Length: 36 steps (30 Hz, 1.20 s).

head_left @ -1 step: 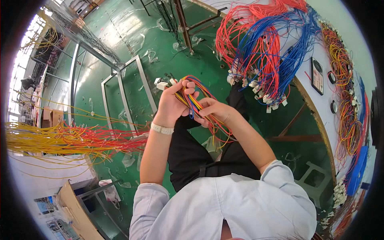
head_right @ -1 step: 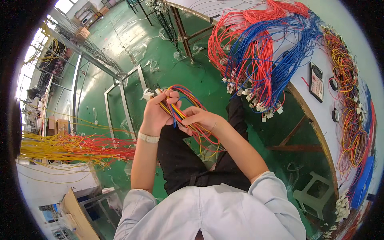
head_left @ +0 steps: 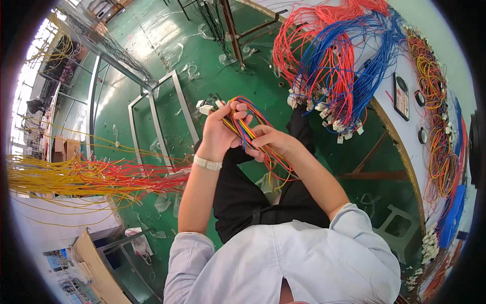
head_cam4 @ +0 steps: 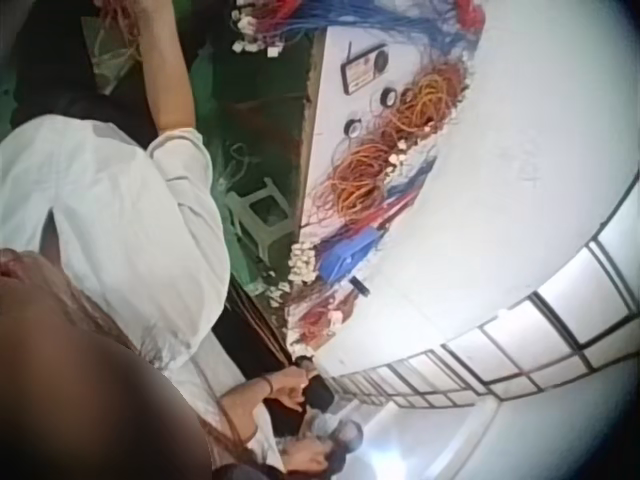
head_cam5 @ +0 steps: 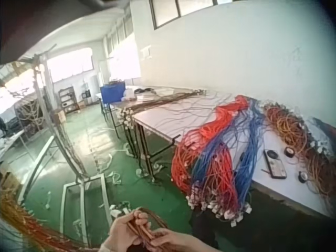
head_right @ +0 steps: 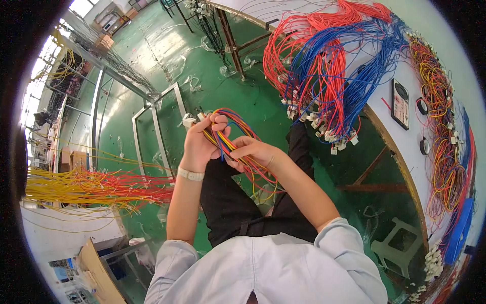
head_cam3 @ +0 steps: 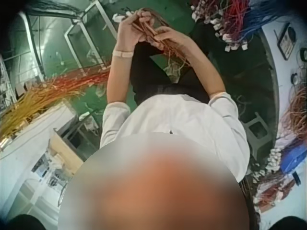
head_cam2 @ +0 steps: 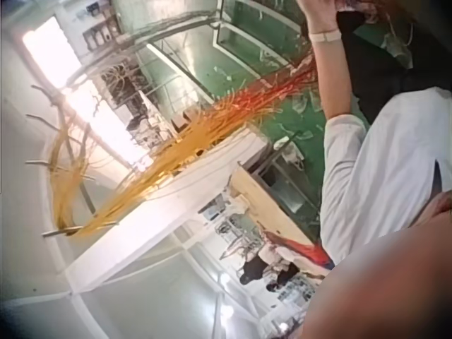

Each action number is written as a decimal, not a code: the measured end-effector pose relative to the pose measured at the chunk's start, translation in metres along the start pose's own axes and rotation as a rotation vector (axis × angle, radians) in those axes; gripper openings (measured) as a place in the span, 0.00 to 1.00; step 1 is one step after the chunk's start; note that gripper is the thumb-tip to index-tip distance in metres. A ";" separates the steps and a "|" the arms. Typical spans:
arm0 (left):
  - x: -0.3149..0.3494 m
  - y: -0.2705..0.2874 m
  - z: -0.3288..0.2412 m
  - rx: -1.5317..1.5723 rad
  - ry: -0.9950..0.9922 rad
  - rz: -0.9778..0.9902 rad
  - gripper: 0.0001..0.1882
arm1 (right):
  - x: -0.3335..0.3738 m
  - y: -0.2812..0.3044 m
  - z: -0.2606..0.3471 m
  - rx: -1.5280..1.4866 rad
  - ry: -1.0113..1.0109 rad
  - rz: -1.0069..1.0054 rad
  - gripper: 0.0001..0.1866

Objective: Sorting, grouping, and bundling electrical wires using plastic connectors and tape in a factory setting.

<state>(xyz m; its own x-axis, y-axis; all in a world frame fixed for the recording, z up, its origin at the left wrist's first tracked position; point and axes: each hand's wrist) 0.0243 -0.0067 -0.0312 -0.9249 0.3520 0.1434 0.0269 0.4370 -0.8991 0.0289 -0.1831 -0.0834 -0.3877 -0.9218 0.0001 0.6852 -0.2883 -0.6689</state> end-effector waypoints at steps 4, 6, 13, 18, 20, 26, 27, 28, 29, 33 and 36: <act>-0.002 0.018 0.010 0.104 0.034 0.071 0.07 | 0.000 0.009 -0.007 0.052 0.036 -0.124 0.19; -0.001 0.012 0.011 0.025 0.035 -0.022 0.07 | 0.000 0.013 0.003 -0.180 0.078 -0.243 0.24; -0.003 0.029 0.013 -0.136 0.045 -0.266 0.06 | 0.010 -0.037 0.029 0.710 0.654 -0.343 0.21; -0.006 0.023 0.018 -0.222 0.055 -0.382 0.09 | 0.001 -0.029 0.009 1.491 0.771 -0.374 0.17; -0.007 0.036 0.023 -0.292 0.128 -0.357 0.09 | -0.004 -0.026 0.012 1.606 0.836 -0.311 0.12; -0.002 0.047 0.053 -0.249 0.037 -0.185 0.10 | -0.008 0.010 0.024 0.043 0.293 -0.779 0.03; -0.005 0.050 0.062 -0.219 0.001 -0.254 0.10 | -0.012 0.017 0.011 0.039 0.305 -0.845 0.03; -0.007 0.049 0.068 -0.176 -0.061 -0.341 0.10 | -0.015 0.023 -0.003 0.032 0.311 -0.909 0.04; -0.006 0.059 0.070 -0.149 -0.072 -0.373 0.10 | -0.016 0.020 -0.010 0.246 0.422 -0.840 0.02; -0.001 0.065 0.075 -0.117 -0.090 -0.428 0.11 | -0.009 0.012 -0.027 1.383 0.581 -0.932 0.07; 0.004 0.068 0.070 -0.109 -0.110 -0.446 0.11 | -0.005 0.004 -0.008 1.244 0.474 -0.631 0.07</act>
<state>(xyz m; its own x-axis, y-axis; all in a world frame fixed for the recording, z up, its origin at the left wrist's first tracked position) -0.0043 -0.0337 -0.1212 -0.8898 0.0233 0.4558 -0.3476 0.6125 -0.7099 0.0288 -0.1776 -0.0920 -0.8102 -0.4632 -0.3593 0.3117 -0.8595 0.4051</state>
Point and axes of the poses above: each hand's wrist, its own x-axis away from the middle knuckle, its own y-axis out of the back of the hand, z = x × y, and after that the axes turned 1 degree about -y, right-handed
